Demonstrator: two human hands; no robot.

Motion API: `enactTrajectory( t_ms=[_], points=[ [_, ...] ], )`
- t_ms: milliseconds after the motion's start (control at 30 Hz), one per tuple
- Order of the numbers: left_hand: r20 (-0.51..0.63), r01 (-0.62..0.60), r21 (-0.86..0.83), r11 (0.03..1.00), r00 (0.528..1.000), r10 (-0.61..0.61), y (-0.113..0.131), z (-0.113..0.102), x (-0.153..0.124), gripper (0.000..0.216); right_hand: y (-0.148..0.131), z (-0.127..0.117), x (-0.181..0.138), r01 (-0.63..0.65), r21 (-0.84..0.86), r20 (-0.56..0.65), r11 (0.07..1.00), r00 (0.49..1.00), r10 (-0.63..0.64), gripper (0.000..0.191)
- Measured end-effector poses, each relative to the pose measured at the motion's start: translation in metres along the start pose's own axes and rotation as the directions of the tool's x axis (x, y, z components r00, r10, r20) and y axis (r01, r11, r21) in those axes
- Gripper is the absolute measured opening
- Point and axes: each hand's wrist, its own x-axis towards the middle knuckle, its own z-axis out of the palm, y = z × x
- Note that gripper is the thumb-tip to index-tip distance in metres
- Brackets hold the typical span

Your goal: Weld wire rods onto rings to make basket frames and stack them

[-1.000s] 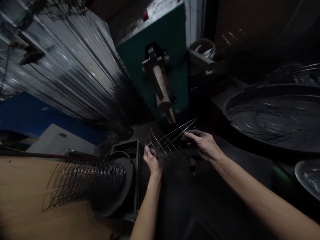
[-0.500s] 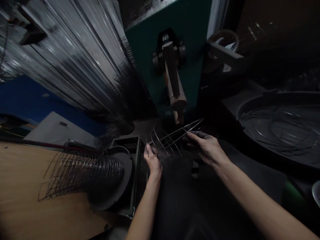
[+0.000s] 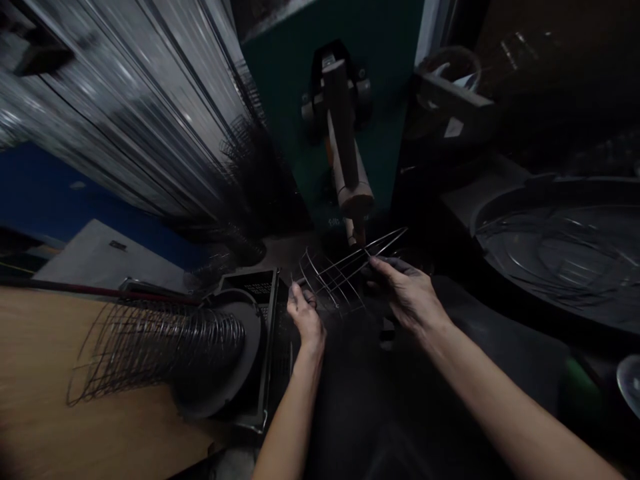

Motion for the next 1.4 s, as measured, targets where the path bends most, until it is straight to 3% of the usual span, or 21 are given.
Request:
enactTrajectory(
  t_ms=[300, 467, 600, 867, 967, 1033, 1133, 1233, 1300, 1367, 1400],
  points=[
    [-0.038, 0.019, -0.050, 0.999, 0.999, -0.021, 0.011, 0.007, 0.005, 0.052, -0.011, 0.016, -0.003, -0.043, 0.073, -0.066, 0.996, 0.997, 0.048, 0.006],
    [0.006, -0.004, -0.045, 0.999, 1.000, 0.004, 0.026, 0.008, 0.002, 0.050, -0.014, 0.020, -0.005, -0.082, 0.099, -0.061, 0.992, 0.994, 0.088, 0.008],
    [0.000, 0.024, -0.068, 0.997, 1.000, -0.024, 0.029, 0.009, 0.000, 0.047, -0.011, 0.010, -0.007, -0.107, 0.082, -0.030, 0.991, 0.994, 0.110, 0.005],
    [-0.026, -0.004, -0.052, 0.999, 1.000, 0.002, 0.035, 0.017, 0.010, 0.044, -0.008, -0.017, -0.004, -0.118, 0.076, -0.107, 0.990, 0.986, 0.126, 0.002],
    [-0.025, -0.019, -0.028, 0.999, 1.000, 0.019, 0.040, 0.019, 0.013, 0.046, -0.010, -0.016, -0.011, -0.086, -0.013, -0.098, 0.996, 0.992, 0.084, 0.009],
    [-0.014, -0.027, -0.011, 1.000, 1.000, 0.027, 0.044, 0.020, 0.015, 0.047, -0.011, -0.014, -0.025, -0.010, -0.185, -0.039, 0.983, 0.999, 0.002, 0.022],
    [0.002, -0.073, 0.002, 0.997, 0.997, 0.073, 0.042, 0.015, 0.011, 0.048, -0.016, -0.008, -0.051, 0.280, -0.463, 0.215, 0.841, 0.956, -0.200, 0.038],
    [-0.002, -0.176, 0.095, 0.980, 0.984, 0.177, 0.026, -0.005, -0.008, 0.048, -0.022, -0.001, -0.065, 0.594, -0.560, 0.488, 0.578, 0.800, -0.350, 0.037],
    [0.065, -0.266, 0.212, 0.941, 0.964, 0.258, 0.008, -0.026, -0.027, 0.048, -0.025, 0.001, -0.060, 0.682, -0.595, 0.581, 0.426, 0.731, -0.358, 0.031],
    [0.280, -0.422, 0.271, 0.865, 0.894, 0.348, -0.009, -0.047, -0.043, 0.047, -0.027, 0.002, -0.049, 0.657, -0.655, 0.597, 0.372, 0.752, -0.278, 0.029],
    [0.420, -0.520, 0.251, 0.817, 0.818, 0.392, -0.017, -0.056, -0.049, 0.047, -0.027, 0.001, -0.042, 0.605, -0.690, 0.574, 0.397, 0.792, -0.209, 0.031]
  ],
)
